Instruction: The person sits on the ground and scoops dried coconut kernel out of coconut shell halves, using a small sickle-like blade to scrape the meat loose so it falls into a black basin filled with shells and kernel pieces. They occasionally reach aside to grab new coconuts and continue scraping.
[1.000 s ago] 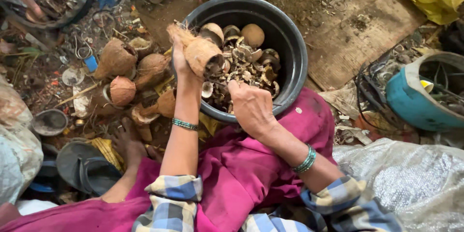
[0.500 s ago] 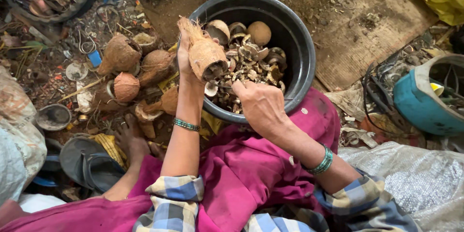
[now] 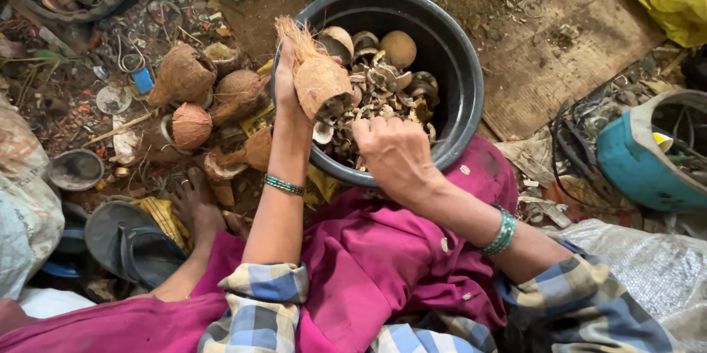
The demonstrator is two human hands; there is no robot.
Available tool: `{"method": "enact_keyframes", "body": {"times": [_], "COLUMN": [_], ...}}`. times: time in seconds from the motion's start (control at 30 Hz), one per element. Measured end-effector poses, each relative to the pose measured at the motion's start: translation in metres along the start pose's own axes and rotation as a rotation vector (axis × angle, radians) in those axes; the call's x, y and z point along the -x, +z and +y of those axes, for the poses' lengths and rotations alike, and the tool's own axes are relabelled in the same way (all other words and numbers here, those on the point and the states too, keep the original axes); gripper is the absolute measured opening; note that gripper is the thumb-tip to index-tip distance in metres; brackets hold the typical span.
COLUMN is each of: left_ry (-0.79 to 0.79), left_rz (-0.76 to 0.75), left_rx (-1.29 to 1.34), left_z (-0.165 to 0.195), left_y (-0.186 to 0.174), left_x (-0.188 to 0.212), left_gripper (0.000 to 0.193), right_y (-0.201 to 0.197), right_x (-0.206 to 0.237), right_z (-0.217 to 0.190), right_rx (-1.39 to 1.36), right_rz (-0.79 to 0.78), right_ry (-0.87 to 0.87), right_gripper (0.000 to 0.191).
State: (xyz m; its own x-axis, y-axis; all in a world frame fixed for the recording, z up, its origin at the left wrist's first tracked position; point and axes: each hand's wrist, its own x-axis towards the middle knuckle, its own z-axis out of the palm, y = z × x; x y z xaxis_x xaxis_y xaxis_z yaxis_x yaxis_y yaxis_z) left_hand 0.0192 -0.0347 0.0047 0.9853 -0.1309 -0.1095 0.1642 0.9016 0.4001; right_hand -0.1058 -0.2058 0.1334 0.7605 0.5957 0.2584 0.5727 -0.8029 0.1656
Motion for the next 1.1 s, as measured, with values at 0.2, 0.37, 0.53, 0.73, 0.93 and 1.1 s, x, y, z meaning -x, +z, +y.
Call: {"method": "enact_keyframes", "body": {"times": [0.2, 0.37, 0.53, 0.73, 0.93, 1.1], "left_ry": [0.157, 0.171, 0.074, 0.045, 0.002, -0.031], "left_rz": [0.065, 0.099, 0.064, 0.033, 0.024, -0.044], "left_rx": [-0.040, 0.083, 0.126, 0.040, 0.086, 0.117], "left_z": [-0.004, -0.012, -0.014, -0.005, -0.003, -0.003], "left_y": [-0.004, -0.010, -0.014, -0.015, -0.013, -0.008], "left_x": [-0.005, -0.020, -0.012, -0.009, -0.010, -0.008], "left_gripper": [0.056, 0.056, 0.067, 0.068, 0.068, 0.066], "right_y": [0.018, 0.027, 0.038, 0.026, -0.005, -0.008], "right_x": [-0.002, 0.009, 0.011, 0.011, 0.015, 0.005], "right_z": [-0.017, -0.010, 0.001, 0.002, -0.011, -0.015], "right_rx": [0.061, -0.169, -0.396, -0.292, -0.405, -0.240], "right_rz": [0.011, -0.003, 0.002, -0.071, 0.036, -0.014], "right_ry": [0.104, 0.276, 0.526, 0.455, 0.294, 0.221], "right_gripper": [0.003, 0.005, 0.006, 0.009, 0.009, 0.009]}}
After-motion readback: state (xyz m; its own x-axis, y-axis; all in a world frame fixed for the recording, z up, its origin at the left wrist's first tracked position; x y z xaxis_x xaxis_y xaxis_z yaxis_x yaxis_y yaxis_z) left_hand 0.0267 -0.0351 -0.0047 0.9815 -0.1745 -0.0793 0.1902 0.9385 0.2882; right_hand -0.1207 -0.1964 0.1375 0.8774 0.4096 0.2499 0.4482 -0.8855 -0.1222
